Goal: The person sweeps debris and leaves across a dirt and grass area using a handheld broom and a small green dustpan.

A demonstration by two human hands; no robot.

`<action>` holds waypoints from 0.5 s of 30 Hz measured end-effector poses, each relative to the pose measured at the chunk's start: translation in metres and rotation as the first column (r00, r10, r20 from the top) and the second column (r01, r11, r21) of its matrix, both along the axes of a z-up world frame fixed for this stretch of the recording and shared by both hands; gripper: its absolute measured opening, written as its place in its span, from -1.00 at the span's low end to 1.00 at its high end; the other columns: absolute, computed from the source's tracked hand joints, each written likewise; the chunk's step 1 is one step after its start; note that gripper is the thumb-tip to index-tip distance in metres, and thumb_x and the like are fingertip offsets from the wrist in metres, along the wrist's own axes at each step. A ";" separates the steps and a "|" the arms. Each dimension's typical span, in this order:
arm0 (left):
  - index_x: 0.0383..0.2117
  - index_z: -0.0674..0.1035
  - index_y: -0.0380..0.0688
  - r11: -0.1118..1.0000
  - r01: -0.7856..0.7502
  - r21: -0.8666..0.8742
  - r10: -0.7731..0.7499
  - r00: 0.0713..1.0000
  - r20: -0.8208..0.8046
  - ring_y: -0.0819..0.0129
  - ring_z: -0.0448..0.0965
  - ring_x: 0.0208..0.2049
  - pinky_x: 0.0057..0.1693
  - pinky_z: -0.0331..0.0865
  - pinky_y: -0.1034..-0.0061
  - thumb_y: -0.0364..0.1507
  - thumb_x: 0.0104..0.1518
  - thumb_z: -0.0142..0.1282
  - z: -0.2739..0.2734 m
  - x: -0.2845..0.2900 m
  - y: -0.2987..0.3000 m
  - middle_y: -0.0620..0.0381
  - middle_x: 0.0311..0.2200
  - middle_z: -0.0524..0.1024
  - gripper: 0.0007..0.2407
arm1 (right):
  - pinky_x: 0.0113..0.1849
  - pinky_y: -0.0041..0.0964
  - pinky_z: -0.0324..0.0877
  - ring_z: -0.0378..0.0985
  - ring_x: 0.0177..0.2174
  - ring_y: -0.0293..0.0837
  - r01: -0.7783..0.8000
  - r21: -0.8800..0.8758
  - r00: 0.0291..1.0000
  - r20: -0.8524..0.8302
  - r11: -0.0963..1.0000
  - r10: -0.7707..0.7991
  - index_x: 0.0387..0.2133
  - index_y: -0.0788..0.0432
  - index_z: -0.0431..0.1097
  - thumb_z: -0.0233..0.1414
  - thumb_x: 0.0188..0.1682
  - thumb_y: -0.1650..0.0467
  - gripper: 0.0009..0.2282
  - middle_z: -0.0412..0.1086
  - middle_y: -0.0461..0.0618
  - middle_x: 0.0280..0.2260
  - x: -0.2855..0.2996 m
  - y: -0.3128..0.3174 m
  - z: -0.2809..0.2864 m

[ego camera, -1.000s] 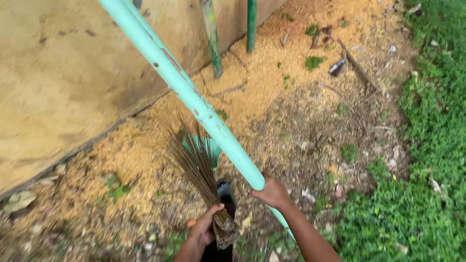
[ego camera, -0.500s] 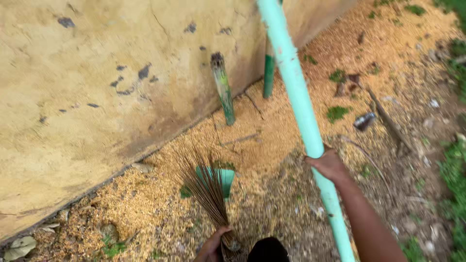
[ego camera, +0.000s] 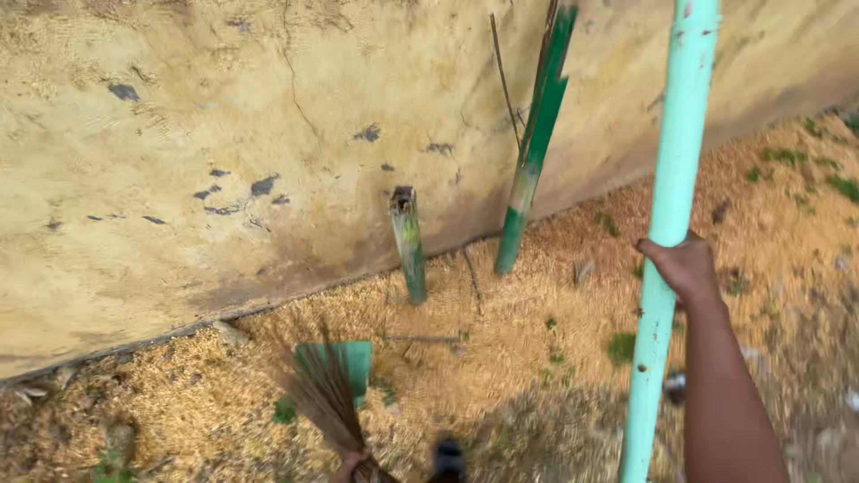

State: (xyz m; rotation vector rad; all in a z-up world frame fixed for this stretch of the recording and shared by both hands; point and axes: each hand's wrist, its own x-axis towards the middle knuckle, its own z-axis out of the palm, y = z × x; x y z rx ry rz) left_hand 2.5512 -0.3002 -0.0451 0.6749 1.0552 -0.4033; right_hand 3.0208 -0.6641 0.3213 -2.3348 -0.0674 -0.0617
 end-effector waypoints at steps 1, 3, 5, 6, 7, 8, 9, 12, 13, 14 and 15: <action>0.33 0.25 -0.11 0.998 -0.058 -0.013 0.058 0.998 -0.006 -0.02 0.25 0.24 0.31 0.18 -0.04 -0.11 -0.03 0.23 0.000 0.018 -0.014 -0.12 0.25 0.26 -0.25 | -0.35 0.04 0.51 0.60 -0.39 0.12 0.037 0.064 0.998 -0.052 0.997 -0.034 -0.18 0.36 0.47 0.29 -0.17 0.26 -0.58 0.53 0.28 -0.32 0.022 -0.001 0.014; 0.34 0.24 -0.12 0.989 -0.146 -0.013 0.146 0.989 -0.022 -0.01 0.25 0.24 0.31 0.19 -0.04 -0.11 -0.02 0.22 0.010 0.041 -0.017 -0.12 0.25 0.26 -0.25 | -0.33 -0.03 0.52 0.63 -0.40 0.08 -0.033 -0.100 0.999 0.038 0.994 0.037 -0.24 0.40 0.50 0.33 -0.16 0.25 -0.59 0.53 0.26 -0.36 0.071 0.003 0.055; 0.34 0.24 -0.13 0.980 -0.200 -0.011 0.200 0.979 -0.035 -0.01 0.26 0.23 0.31 0.20 -0.04 -0.11 0.00 0.22 0.017 0.054 -0.027 -0.13 0.25 0.26 -0.26 | -0.34 -0.02 0.51 0.62 -0.40 0.07 -0.026 -0.071 0.999 0.035 0.997 0.028 -0.23 0.37 0.48 0.32 -0.13 0.24 -0.59 0.52 0.24 -0.35 0.110 0.010 0.086; 0.34 0.23 -0.14 0.973 -0.228 -0.022 0.227 0.973 -0.042 -0.01 0.26 0.23 0.31 0.20 -0.04 -0.11 0.01 0.22 0.016 0.058 -0.044 -0.13 0.25 0.26 -0.26 | -0.35 0.00 0.50 0.62 -0.39 0.06 -0.011 -0.061 0.999 0.037 0.998 0.013 -0.21 0.35 0.47 0.32 -0.11 0.23 -0.60 0.52 0.22 -0.35 0.125 0.010 0.095; 0.34 0.23 -0.14 0.967 -0.252 -0.033 0.251 0.967 -0.049 -0.01 0.26 0.22 0.31 0.20 -0.04 -0.11 0.02 0.22 0.015 0.059 -0.059 -0.13 0.25 0.26 -0.26 | -0.35 0.00 0.50 0.62 -0.39 0.06 -0.026 -0.074 0.999 0.034 0.997 0.029 -0.21 0.35 0.47 0.32 -0.11 0.23 -0.60 0.52 0.22 -0.35 0.136 0.008 0.098; 0.35 0.23 -0.15 0.956 -0.293 -0.036 0.291 0.956 -0.044 0.00 0.26 0.22 0.31 0.21 -0.04 -0.11 0.03 0.22 0.015 0.070 -0.063 -0.13 0.25 0.26 -0.26 | -0.35 -0.03 0.50 0.61 -0.38 0.03 -0.102 0.051 0.990 0.100 0.993 0.097 -0.20 0.35 0.46 0.32 -0.09 0.25 -0.61 0.51 0.21 -0.34 0.155 0.012 0.105; 0.35 0.22 -0.15 0.942 -0.333 -0.041 0.331 0.943 -0.036 0.00 0.26 0.21 0.31 0.21 -0.04 -0.12 0.04 0.22 0.016 0.079 -0.066 -0.13 0.25 0.27 -0.26 | -0.35 -0.05 0.49 0.60 -0.37 0.01 -0.185 0.170 0.973 0.169 0.968 0.156 -0.19 0.35 0.45 0.32 -0.07 0.27 -0.62 0.51 0.19 -0.32 0.174 0.015 0.113; 0.36 0.21 -0.17 0.909 -0.415 -0.046 0.415 0.910 -0.017 0.00 0.27 0.20 0.30 0.22 -0.05 -0.12 0.06 0.22 0.022 0.083 -0.059 -0.13 0.24 0.27 -0.27 | -0.34 -0.05 0.49 0.60 -0.35 0.00 -0.216 0.224 0.959 0.229 0.950 0.164 -0.18 0.34 0.45 0.30 -0.06 0.26 -0.63 0.51 0.19 -0.31 0.226 0.030 0.127; 0.36 0.21 -0.17 0.899 -0.436 -0.048 0.436 0.900 -0.020 0.01 0.27 0.20 0.30 0.22 -0.05 -0.12 0.07 0.22 0.022 0.081 -0.063 -0.13 0.24 0.27 -0.27 | -0.33 -0.05 0.49 0.60 -0.34 0.00 -0.212 0.217 0.960 0.231 0.953 0.160 -0.18 0.34 0.45 0.29 -0.06 0.26 -0.63 0.51 0.19 -0.30 0.241 0.033 0.127; 0.36 0.21 -0.18 0.887 -0.457 -0.060 0.457 0.889 -0.025 0.01 0.27 0.20 0.30 0.22 -0.05 -0.12 0.08 0.22 0.020 0.076 -0.069 -0.13 0.24 0.27 -0.27 | -0.32 -0.05 0.50 0.60 -0.34 0.00 -0.206 0.205 0.959 0.235 0.957 0.156 -0.17 0.33 0.45 0.28 -0.06 0.26 -0.63 0.51 0.19 -0.30 0.253 0.034 0.125; 0.36 0.20 -0.18 0.876 -0.477 -0.071 0.476 0.879 -0.030 0.01 0.27 0.19 0.30 0.23 -0.05 -0.12 0.09 0.22 0.017 0.069 -0.075 -0.14 0.24 0.27 -0.27 | -0.32 -0.05 0.50 0.61 -0.33 0.00 -0.209 0.194 0.958 0.238 0.958 0.161 -0.17 0.33 0.45 0.28 -0.05 0.26 -0.63 0.51 0.18 -0.29 0.261 0.036 0.122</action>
